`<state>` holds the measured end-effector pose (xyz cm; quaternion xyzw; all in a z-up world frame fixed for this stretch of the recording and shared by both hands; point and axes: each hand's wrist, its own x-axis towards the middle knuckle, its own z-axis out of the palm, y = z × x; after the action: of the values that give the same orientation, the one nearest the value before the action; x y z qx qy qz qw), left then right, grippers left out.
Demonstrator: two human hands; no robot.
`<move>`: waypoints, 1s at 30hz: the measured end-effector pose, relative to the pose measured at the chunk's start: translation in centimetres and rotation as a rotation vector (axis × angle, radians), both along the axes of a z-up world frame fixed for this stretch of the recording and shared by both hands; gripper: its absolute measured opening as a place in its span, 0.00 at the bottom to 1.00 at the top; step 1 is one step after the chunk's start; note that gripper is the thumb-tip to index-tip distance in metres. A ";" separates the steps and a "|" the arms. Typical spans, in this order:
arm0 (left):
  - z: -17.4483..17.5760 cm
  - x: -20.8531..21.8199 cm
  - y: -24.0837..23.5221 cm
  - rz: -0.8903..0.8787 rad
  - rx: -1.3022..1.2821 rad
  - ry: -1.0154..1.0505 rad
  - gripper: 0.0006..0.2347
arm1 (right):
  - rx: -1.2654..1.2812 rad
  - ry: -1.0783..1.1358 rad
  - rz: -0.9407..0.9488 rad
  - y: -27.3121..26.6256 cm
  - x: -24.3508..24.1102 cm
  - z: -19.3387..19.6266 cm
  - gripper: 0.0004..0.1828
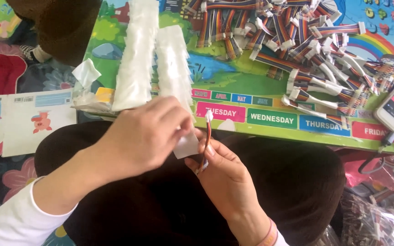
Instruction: Wrapping the connector ends of electronic wire harnesses with white paper strips.
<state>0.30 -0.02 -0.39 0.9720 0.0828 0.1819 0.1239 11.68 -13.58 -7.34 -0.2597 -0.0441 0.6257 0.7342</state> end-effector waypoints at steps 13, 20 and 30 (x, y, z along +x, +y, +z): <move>0.0 0.2 0.0 -0.018 0.131 -0.019 0.04 | 0.006 -0.027 0.017 0.0 0.3 0.3 0.06; -0.4 -0.6 -0.2 0.032 0.086 -0.120 0.12 | -0.002 0.034 0.042 -0.1 0.7 0.2 0.07; -8.3 -3.9 -1.4 -0.085 0.469 -0.211 0.13 | -0.048 0.076 0.022 -2.0 3.2 1.9 0.05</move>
<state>-3.57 -1.45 -8.72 0.9524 -0.0159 0.2910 -0.0894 14.84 -15.63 -5.41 -0.2526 -0.0039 0.6440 0.7221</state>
